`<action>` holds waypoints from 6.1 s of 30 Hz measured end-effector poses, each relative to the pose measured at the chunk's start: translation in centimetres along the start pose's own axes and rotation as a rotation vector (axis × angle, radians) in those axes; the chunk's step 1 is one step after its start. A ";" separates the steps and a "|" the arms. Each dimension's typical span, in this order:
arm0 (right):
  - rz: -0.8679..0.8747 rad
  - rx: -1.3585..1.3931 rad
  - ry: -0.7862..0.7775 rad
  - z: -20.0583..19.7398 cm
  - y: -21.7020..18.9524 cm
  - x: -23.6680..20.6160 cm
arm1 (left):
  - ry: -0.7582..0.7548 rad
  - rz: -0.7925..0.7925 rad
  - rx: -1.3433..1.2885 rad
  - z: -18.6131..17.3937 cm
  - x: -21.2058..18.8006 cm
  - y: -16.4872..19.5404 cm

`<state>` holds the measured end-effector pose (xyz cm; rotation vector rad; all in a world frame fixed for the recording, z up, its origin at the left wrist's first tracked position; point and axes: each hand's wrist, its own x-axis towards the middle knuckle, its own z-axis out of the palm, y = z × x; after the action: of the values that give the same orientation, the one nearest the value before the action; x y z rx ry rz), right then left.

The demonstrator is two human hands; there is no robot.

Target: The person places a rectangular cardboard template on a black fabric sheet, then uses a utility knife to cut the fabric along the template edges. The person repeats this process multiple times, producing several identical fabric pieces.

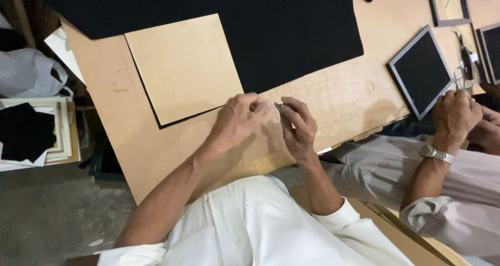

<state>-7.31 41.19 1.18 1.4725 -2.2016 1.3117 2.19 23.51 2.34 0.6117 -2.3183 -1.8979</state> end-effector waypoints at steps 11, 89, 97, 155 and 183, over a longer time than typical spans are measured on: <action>0.574 0.693 -0.192 0.1 -1.8 2.5 | 0.041 -0.045 -0.431 -0.8 -0.3 -2.6; -0.651 -0.117 -1.218 18.5 11.2 31.0 | 0.039 -0.486 0.969 -12.1 8.8 -0.7; -0.654 -0.295 -1.208 16.1 13.8 30.2 | 0.032 -0.503 0.982 -11.4 9.6 -0.9; 0.534 -0.092 -0.469 4.5 -1.3 -0.4 | -0.004 -0.319 1.096 -9.3 8.8 -3.0; 1.019 0.635 -0.297 6.6 -4.9 2.5 | 0.631 -0.297 -0.571 -11.2 -9.3 -11.9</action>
<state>-2.57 34.01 1.48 0.5933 -3.0831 2.3727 17.19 14.64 -4.74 1.2792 -1.2883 -1.9542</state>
